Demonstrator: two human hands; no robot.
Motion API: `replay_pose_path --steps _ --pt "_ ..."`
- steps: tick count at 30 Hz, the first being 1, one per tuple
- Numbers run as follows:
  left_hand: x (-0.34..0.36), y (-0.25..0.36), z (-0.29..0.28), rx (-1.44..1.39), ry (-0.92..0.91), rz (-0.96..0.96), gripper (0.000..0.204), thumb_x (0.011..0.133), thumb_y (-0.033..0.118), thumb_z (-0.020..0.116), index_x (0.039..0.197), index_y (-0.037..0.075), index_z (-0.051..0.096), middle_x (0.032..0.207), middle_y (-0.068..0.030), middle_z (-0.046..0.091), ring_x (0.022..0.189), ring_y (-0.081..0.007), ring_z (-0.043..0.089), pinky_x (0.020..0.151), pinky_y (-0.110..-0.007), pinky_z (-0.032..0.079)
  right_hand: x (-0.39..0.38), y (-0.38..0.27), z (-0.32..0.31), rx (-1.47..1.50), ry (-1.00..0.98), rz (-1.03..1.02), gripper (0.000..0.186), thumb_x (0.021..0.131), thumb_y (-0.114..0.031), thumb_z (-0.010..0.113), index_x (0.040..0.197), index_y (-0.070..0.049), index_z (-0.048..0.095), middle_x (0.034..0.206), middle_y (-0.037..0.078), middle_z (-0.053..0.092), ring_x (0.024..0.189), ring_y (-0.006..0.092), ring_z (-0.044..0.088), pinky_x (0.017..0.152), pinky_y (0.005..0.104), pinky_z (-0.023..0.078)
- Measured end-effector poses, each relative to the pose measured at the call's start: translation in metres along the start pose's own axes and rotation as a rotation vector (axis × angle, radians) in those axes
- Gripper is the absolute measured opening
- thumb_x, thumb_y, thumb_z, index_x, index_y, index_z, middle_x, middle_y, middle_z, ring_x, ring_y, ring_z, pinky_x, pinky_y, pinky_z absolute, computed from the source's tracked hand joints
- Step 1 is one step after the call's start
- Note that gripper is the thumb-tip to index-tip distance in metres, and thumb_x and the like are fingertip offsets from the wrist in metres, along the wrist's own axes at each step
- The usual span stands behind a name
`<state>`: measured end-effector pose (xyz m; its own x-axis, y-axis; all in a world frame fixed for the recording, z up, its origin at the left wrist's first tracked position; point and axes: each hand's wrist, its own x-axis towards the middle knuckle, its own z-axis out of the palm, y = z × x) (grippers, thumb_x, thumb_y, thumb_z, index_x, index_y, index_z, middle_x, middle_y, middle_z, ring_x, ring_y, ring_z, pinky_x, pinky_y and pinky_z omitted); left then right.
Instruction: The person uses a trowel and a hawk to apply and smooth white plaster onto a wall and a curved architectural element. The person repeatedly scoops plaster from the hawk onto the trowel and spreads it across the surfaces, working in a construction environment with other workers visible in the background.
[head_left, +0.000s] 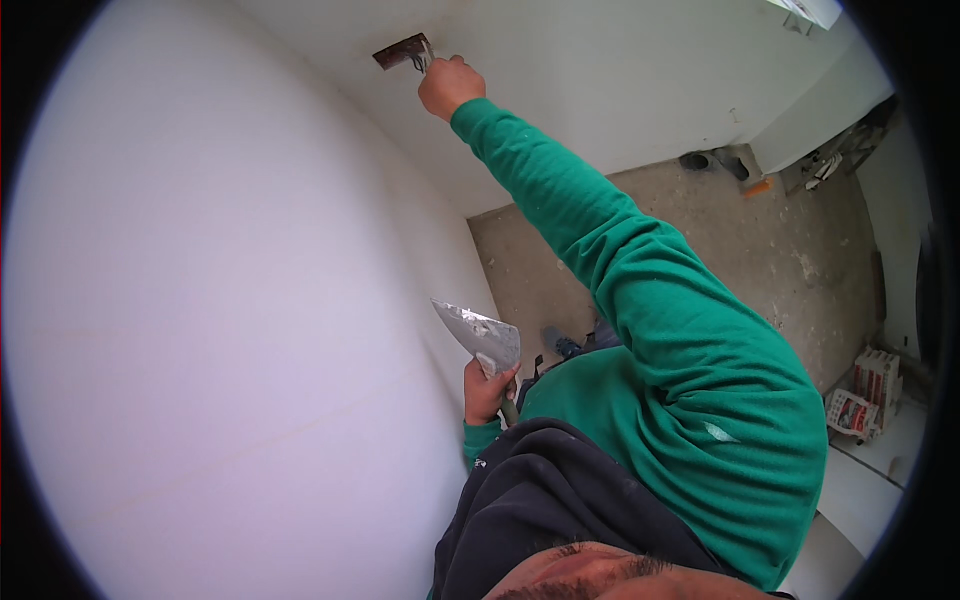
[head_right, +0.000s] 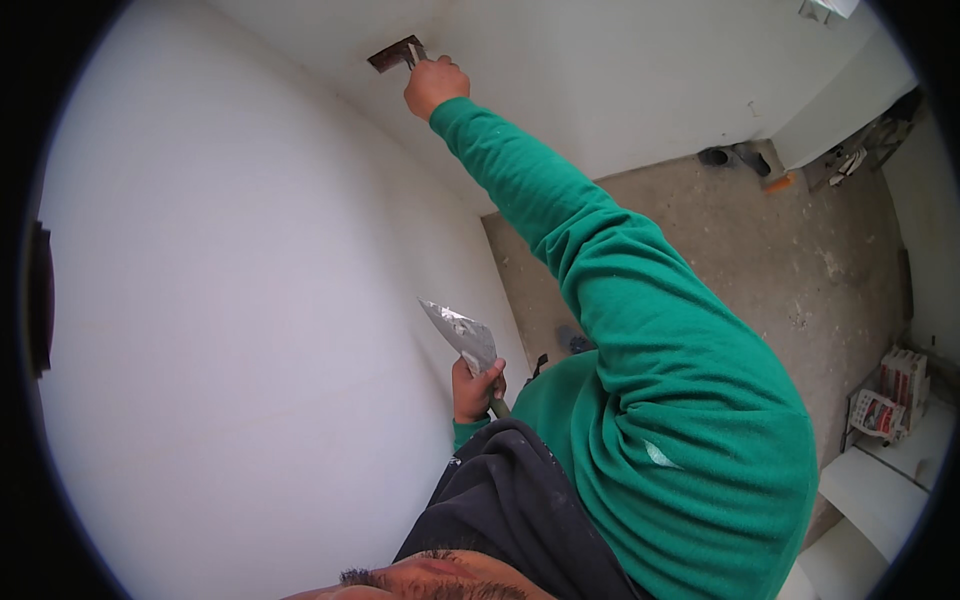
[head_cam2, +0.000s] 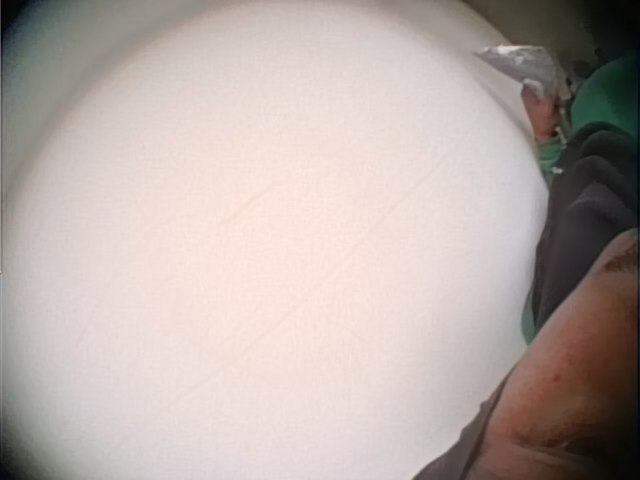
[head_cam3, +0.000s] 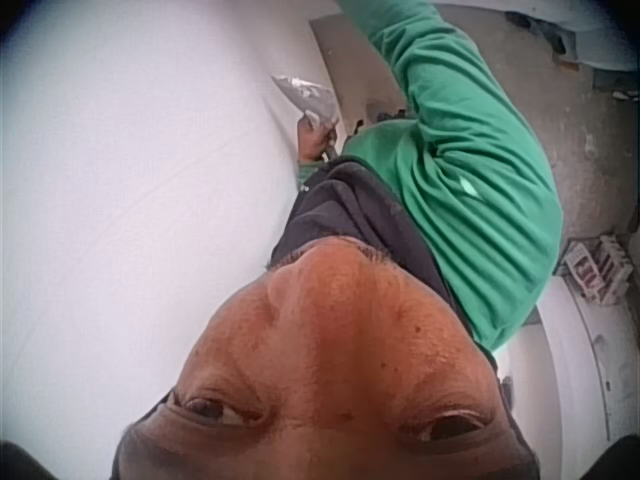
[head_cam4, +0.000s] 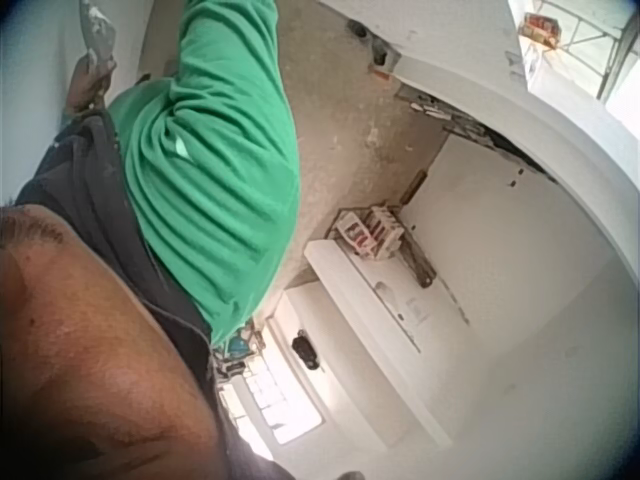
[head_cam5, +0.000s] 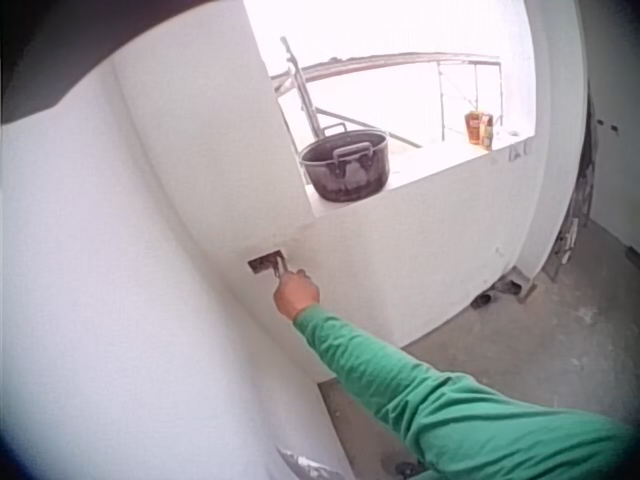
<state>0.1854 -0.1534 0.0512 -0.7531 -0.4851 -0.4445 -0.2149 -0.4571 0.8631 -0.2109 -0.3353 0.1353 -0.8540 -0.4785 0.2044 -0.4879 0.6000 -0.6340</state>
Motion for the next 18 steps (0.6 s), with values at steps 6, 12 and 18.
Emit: replay_pose_path --steps 6,12,18 --pt "0.0007 -0.0038 -0.0017 0.008 -0.004 0.011 0.016 0.083 0.007 0.068 0.089 -0.004 0.057 0.063 -0.0049 0.057 0.043 -0.0113 0.046 0.041 -0.026 0.035 -0.0018 -0.0013 -0.0032 0.02 -0.01 0.011 0.024 0.082 -0.015 0.055 0.097 -0.002 0.068 0.107 0.02 0.061 0.095 0.0364 0.064 0.081 0.0436 0.052" --pt "0.0003 0.0022 0.0041 0.023 0.02 0.032 0.021 0.085 0.009 0.068 0.078 0.001 0.05 0.053 -0.004 0.05 0.039 -0.0135 0.046 0.039 -0.027 0.034 -0.0045 0.0001 -0.0013 0.041 0.048 -0.047 0.023 0.082 -0.013 0.054 0.096 -0.002 0.067 0.107 0.021 0.06 0.095 0.0377 0.064 0.081 0.045 0.052" --pt "0.0006 0.0011 0.0038 0.026 0.031 0.029 0.02 0.085 0.009 0.067 0.078 0.001 0.05 0.053 -0.0036 0.049 0.039 -0.0135 0.046 0.039 -0.027 0.034 -0.0026 0.0024 -0.0016 -0.002 0.001 -0.024 0.023 0.081 -0.015 0.057 0.097 -0.003 0.069 0.107 0.019 0.061 0.096 0.0342 0.064 0.08 0.0423 0.053"
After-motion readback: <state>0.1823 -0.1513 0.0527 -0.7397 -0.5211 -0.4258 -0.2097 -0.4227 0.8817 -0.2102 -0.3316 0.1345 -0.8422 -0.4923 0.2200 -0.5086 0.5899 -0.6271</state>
